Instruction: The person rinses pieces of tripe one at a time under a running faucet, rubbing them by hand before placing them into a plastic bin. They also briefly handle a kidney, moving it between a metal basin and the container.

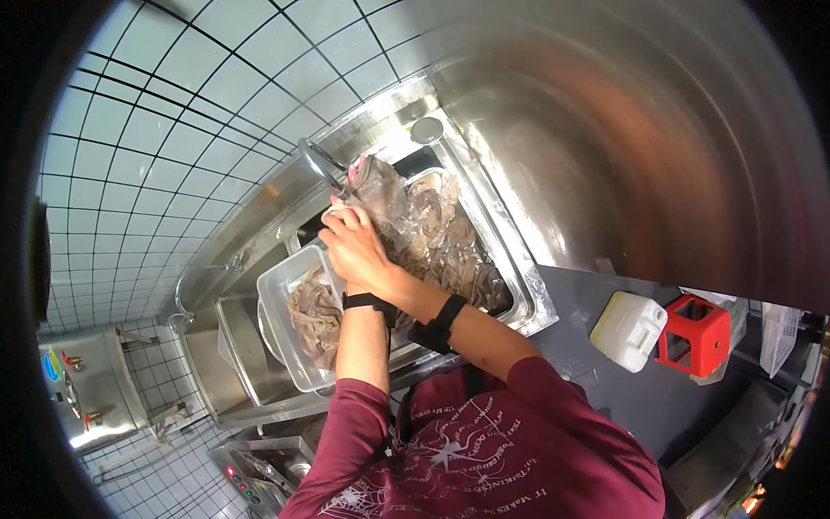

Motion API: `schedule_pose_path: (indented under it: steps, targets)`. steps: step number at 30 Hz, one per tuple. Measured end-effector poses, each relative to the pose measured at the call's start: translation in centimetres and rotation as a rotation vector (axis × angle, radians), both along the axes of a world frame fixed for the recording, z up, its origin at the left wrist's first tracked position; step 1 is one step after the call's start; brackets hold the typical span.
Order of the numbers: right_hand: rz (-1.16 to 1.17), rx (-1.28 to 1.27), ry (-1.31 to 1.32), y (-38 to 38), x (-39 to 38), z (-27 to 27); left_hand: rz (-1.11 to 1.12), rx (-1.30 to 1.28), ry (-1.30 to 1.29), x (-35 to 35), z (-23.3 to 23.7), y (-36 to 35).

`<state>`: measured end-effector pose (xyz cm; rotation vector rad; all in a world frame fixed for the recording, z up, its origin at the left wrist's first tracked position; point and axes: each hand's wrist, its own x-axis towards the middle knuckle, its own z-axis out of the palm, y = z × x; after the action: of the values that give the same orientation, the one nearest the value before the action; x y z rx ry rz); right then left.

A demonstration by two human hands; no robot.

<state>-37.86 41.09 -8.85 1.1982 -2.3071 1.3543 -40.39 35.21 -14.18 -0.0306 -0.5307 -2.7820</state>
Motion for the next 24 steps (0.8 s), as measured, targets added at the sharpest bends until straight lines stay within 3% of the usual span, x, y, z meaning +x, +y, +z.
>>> schedule_pose_path:
  steps: [6, 9, 11, 13, 14, 15, 17, 20, 22, 24]
  targets:
    - [0.058, 0.119, 0.048, 0.1, -1.1, -0.5, 0.054, -0.164, -0.001, -0.8, -1.1, 1.6]
    - [-0.027, 0.184, -0.003, -1.7, -2.3, -0.2, 0.069, -0.290, 0.030, -2.3, -3.7, 2.3]
    - [0.042, 0.217, -0.086, -2.6, -2.5, -0.8, 0.028, -0.279, 0.020, -3.5, -6.1, 1.8]
    - [0.324, 0.487, -0.011, -3.1, -2.0, -2.2, -0.169, 0.284, -0.033, -3.5, -6.1, 1.3]
    - [0.363, 0.466, 0.076, -3.0, -1.3, -3.2, -0.050, 0.044, -0.066, -2.4, -2.9, 2.5]
    - [0.365, 0.469, 0.075, -2.5, -0.9, -3.2, -0.018, -0.027, -0.081, -1.6, -1.5, 2.8]
    - [0.565, 0.125, -0.082, -0.6, -0.2, -2.2, 0.007, -0.105, -0.106, -0.8, -0.6, 2.2]
    - [0.473, -0.216, -0.388, 3.1, -0.7, -1.6, 0.056, -0.305, -0.183, -0.3, 0.3, 0.9]
    - [0.097, -0.118, -0.407, 5.9, -2.6, -3.1, 0.123, -0.650, -0.272, -0.8, 0.4, 0.0]
    - [-0.204, -0.289, -0.731, 7.2, -5.5, -4.0, 0.237, -1.340, -0.382, -0.8, 1.0, -0.9]
